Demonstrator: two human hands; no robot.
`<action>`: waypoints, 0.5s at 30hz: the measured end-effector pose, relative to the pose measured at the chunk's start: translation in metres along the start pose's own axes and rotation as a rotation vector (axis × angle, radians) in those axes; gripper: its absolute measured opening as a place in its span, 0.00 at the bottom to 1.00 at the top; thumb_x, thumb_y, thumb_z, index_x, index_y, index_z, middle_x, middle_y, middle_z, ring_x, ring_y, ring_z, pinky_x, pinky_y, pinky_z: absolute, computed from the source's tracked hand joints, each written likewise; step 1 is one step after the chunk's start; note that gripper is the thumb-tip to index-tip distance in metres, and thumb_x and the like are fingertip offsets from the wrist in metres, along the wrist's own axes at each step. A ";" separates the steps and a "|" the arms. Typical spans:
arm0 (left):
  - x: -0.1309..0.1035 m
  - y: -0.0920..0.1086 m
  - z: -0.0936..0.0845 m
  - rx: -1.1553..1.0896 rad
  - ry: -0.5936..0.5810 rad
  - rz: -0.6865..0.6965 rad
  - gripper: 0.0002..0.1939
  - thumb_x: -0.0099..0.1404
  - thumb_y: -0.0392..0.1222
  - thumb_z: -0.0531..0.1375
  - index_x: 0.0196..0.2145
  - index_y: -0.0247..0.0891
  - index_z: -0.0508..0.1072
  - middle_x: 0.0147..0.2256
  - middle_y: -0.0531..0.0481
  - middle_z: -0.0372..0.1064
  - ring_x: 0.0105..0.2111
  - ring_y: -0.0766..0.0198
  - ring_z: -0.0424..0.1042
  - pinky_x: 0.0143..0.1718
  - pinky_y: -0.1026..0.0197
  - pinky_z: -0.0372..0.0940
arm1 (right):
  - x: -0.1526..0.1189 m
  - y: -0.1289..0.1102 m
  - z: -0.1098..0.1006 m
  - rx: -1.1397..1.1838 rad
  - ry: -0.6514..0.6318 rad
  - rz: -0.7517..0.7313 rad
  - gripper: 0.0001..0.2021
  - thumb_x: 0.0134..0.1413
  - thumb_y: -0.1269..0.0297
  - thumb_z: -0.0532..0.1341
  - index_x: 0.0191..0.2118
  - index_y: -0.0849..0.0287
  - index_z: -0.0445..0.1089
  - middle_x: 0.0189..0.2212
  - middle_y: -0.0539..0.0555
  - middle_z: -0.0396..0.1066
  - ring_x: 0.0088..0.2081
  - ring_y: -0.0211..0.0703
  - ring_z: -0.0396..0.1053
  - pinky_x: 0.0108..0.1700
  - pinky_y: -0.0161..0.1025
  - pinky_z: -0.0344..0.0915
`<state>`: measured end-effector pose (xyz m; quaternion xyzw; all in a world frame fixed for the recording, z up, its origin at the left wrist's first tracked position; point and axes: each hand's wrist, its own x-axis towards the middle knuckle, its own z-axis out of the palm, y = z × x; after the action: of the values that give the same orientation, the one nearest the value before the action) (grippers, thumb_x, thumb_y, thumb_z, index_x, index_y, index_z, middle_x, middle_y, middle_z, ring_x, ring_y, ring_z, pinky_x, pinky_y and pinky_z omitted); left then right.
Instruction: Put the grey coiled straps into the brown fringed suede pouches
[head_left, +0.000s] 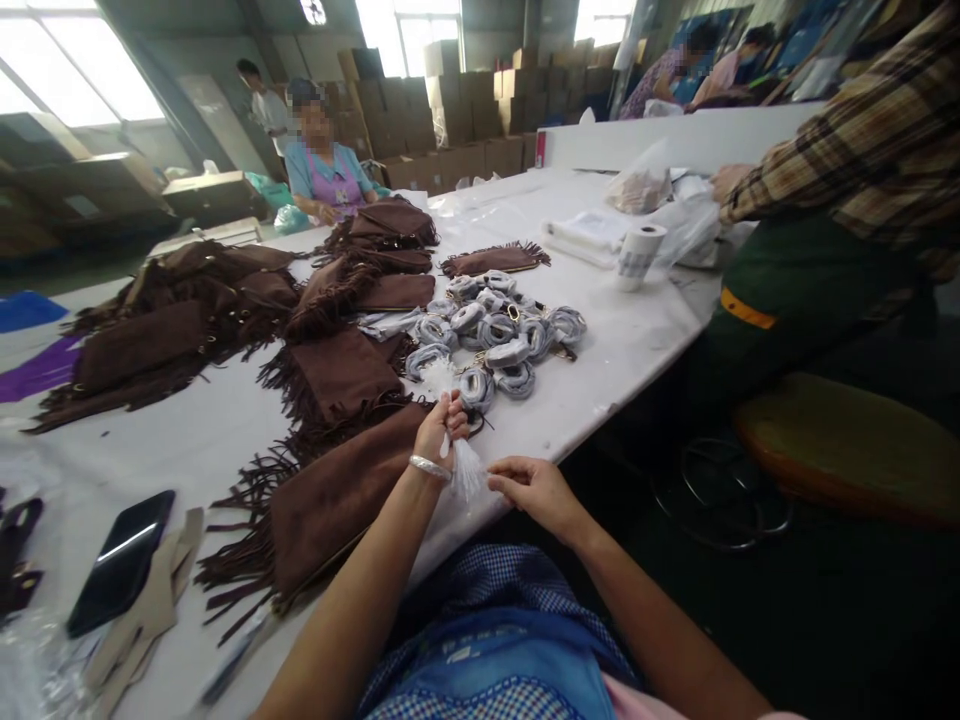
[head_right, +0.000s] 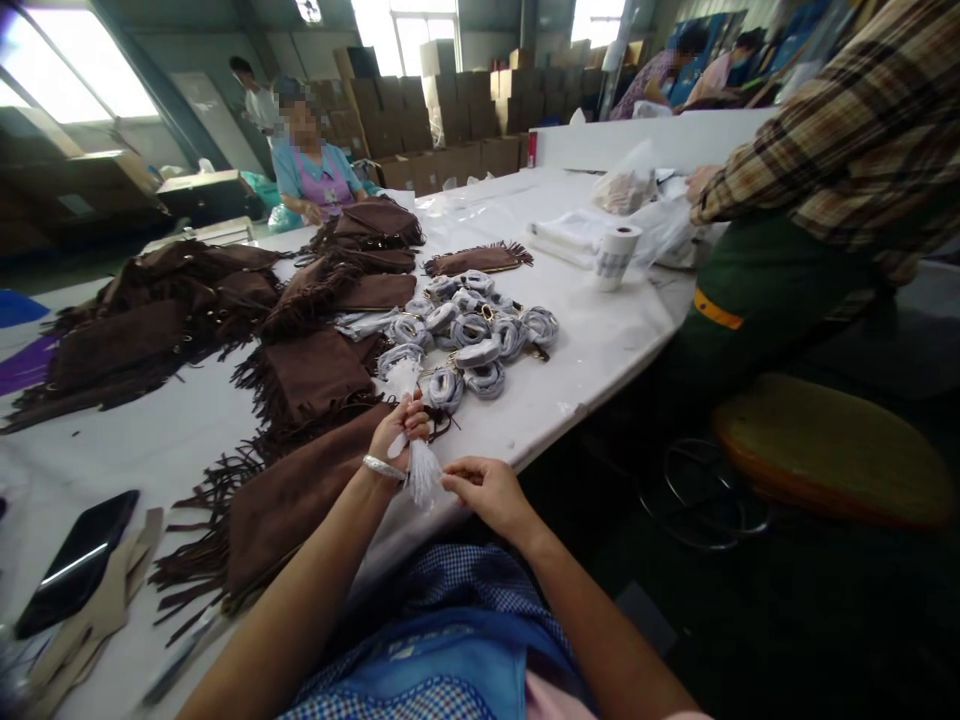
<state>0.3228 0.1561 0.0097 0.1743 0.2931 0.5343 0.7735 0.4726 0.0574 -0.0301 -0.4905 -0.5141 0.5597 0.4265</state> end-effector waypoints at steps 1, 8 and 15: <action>-0.002 0.000 -0.001 0.026 -0.007 0.009 0.08 0.72 0.38 0.50 0.36 0.34 0.65 0.21 0.61 0.52 0.14 0.79 0.49 0.12 0.77 0.45 | 0.001 0.000 -0.004 -0.059 0.013 -0.026 0.15 0.52 0.54 0.64 0.37 0.61 0.78 0.28 0.52 0.76 0.23 0.35 0.67 0.28 0.34 0.64; -0.031 0.003 -0.006 0.609 -0.173 -0.073 0.17 0.62 0.51 0.62 0.38 0.33 0.69 0.20 0.61 0.53 0.14 0.79 0.47 0.14 0.74 0.40 | 0.015 -0.033 -0.024 -0.252 0.425 -0.376 0.16 0.59 0.54 0.59 0.47 0.55 0.74 0.41 0.55 0.75 0.30 0.39 0.71 0.32 0.36 0.69; -0.049 -0.003 -0.011 1.189 -0.193 0.002 0.23 0.63 0.61 0.55 0.35 0.35 0.69 0.20 0.58 0.56 0.16 0.74 0.51 0.16 0.70 0.45 | 0.038 -0.053 -0.029 -0.438 0.416 -0.546 0.14 0.55 0.54 0.64 0.45 0.53 0.76 0.39 0.54 0.72 0.29 0.37 0.67 0.33 0.36 0.68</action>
<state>0.3054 0.1093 0.0132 0.6250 0.4701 0.2612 0.5658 0.4937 0.1053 0.0185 -0.5182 -0.6350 0.1920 0.5397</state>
